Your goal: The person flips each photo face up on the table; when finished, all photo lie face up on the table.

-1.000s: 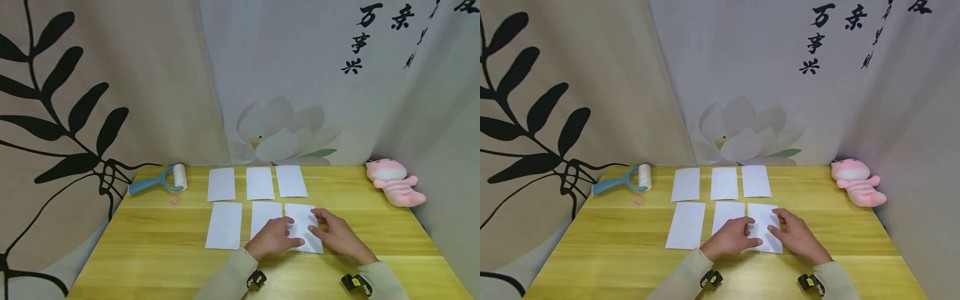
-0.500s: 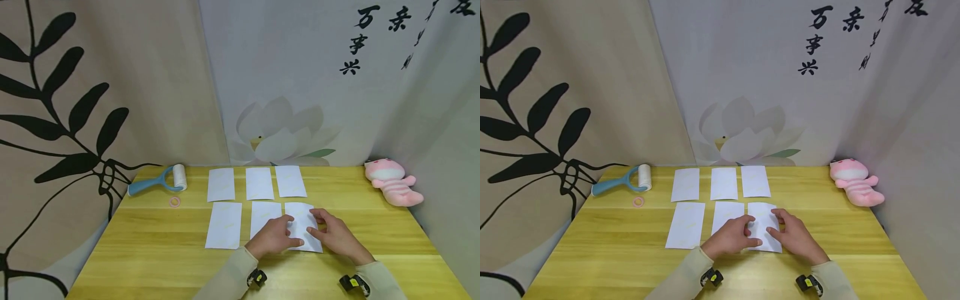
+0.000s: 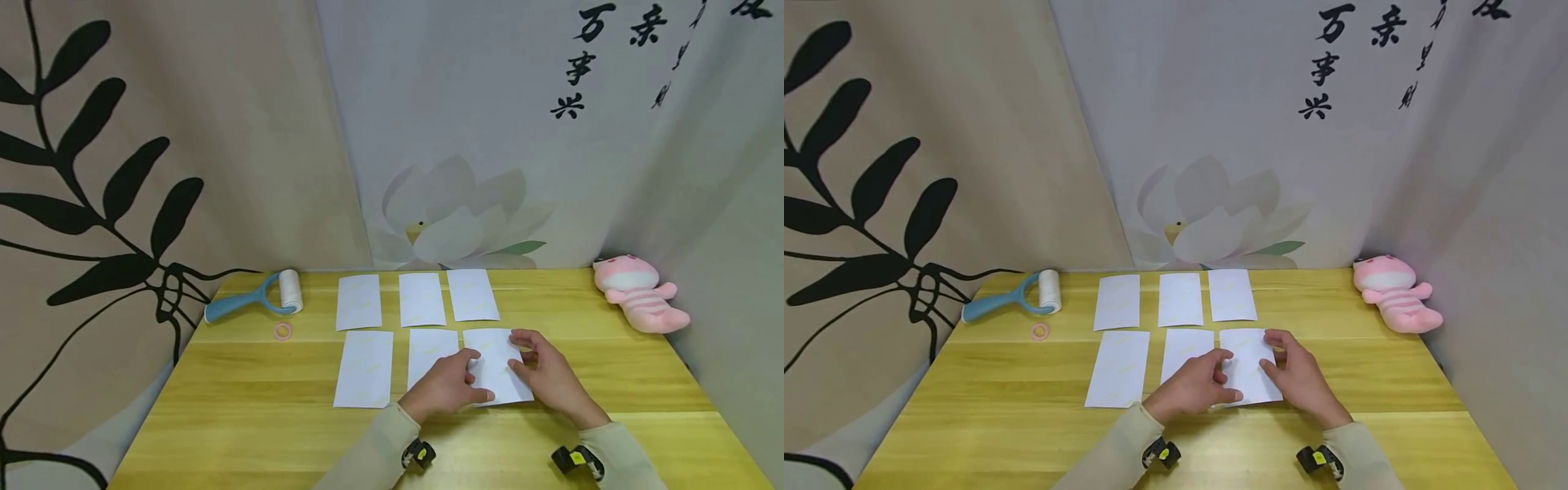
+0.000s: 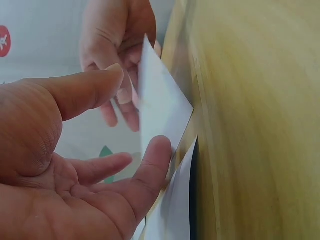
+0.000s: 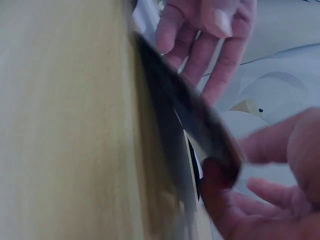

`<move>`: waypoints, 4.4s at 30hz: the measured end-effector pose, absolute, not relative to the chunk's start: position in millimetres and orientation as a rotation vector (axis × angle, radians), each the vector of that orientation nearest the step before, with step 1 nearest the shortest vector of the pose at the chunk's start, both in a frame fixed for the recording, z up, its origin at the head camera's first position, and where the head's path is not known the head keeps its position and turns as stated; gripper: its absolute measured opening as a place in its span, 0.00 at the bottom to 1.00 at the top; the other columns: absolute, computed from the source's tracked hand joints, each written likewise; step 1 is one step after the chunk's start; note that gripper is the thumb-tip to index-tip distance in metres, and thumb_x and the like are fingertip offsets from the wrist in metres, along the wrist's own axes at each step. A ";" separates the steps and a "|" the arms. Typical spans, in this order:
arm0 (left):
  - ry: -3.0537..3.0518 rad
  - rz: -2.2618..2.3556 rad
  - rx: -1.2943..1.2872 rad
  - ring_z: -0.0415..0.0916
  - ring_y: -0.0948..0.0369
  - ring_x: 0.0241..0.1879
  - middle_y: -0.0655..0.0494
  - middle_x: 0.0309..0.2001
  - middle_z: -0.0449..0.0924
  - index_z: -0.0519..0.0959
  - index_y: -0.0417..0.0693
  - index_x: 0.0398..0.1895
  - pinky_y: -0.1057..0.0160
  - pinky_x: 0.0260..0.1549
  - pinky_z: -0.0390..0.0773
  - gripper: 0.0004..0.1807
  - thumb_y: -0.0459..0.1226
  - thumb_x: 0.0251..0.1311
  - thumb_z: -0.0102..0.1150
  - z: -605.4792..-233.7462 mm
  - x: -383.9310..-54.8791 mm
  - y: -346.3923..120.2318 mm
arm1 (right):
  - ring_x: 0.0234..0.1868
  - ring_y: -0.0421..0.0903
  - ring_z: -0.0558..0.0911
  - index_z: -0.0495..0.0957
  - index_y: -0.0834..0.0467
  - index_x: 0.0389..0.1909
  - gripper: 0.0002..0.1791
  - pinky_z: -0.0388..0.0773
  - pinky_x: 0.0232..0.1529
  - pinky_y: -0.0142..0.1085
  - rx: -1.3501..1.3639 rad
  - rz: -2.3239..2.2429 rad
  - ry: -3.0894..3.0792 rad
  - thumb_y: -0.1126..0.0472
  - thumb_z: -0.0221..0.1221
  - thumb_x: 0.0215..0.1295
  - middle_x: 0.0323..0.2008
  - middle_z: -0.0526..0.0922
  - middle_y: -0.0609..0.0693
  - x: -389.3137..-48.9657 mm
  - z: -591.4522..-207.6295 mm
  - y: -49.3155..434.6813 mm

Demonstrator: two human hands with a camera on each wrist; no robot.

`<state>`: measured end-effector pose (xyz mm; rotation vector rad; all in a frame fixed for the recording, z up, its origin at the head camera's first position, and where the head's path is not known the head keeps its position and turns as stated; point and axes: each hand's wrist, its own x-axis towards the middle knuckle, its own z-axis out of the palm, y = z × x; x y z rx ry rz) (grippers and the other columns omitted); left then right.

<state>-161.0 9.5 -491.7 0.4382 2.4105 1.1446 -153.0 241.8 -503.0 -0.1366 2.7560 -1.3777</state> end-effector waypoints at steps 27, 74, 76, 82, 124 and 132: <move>1.961 1.698 0.477 0.87 0.62 0.46 0.57 0.58 0.82 0.74 0.52 0.72 0.64 0.44 0.87 0.24 0.48 0.79 0.56 -487.3 -158.1 16.4 | 0.41 0.37 0.85 0.83 0.64 0.58 0.17 0.88 0.39 0.35 -0.166 -1.827 2.607 0.58 0.64 0.76 0.44 0.85 0.60 -140.8 -480.6 214.6; 1.842 1.994 0.261 0.82 0.61 0.37 0.48 0.47 0.79 0.74 0.37 0.65 0.59 0.37 0.88 0.17 0.33 0.77 0.53 -504.9 -170.3 12.8 | 0.29 0.43 0.82 0.74 0.63 0.68 0.24 0.86 0.29 0.41 0.039 -1.657 2.651 0.64 0.63 0.75 0.42 0.85 0.61 -155.8 -497.2 253.9; 1.885 1.987 0.245 0.83 0.61 0.38 0.47 0.47 0.79 0.74 0.37 0.67 0.60 0.37 0.88 0.19 0.32 0.76 0.54 -504.8 -170.8 11.6 | 0.28 0.44 0.82 0.73 0.63 0.68 0.24 0.86 0.28 0.41 0.030 -1.658 2.650 0.64 0.63 0.75 0.42 0.84 0.61 -156.2 -498.0 255.7; 1.922 1.961 0.199 0.85 0.59 0.40 0.46 0.49 0.77 0.73 0.36 0.71 0.59 0.40 0.90 0.24 0.30 0.74 0.56 -503.9 -170.1 7.7 | 0.26 0.45 0.82 0.72 0.65 0.68 0.24 0.86 0.27 0.41 0.036 -1.665 2.619 0.67 0.62 0.74 0.41 0.83 0.62 -157.5 -501.7 261.3; 2.229 1.660 0.297 0.82 0.55 0.55 0.46 0.60 0.82 0.77 0.44 0.67 0.56 0.51 0.84 0.28 0.38 0.66 0.71 -496.9 -167.7 -34.4 | 0.42 0.45 0.83 0.82 0.62 0.58 0.22 0.79 0.43 0.39 -0.081 -1.187 2.857 0.54 0.69 0.70 0.41 0.86 0.51 -176.3 -497.3 243.9; 2.347 1.583 0.294 0.79 0.51 0.59 0.45 0.61 0.80 0.76 0.43 0.67 0.50 0.58 0.82 0.33 0.39 0.60 0.77 -497.0 -167.5 -60.9 | 0.40 0.45 0.81 0.83 0.61 0.57 0.19 0.80 0.37 0.34 -0.177 -1.261 2.823 0.56 0.69 0.70 0.41 0.86 0.51 -194.0 -498.6 214.8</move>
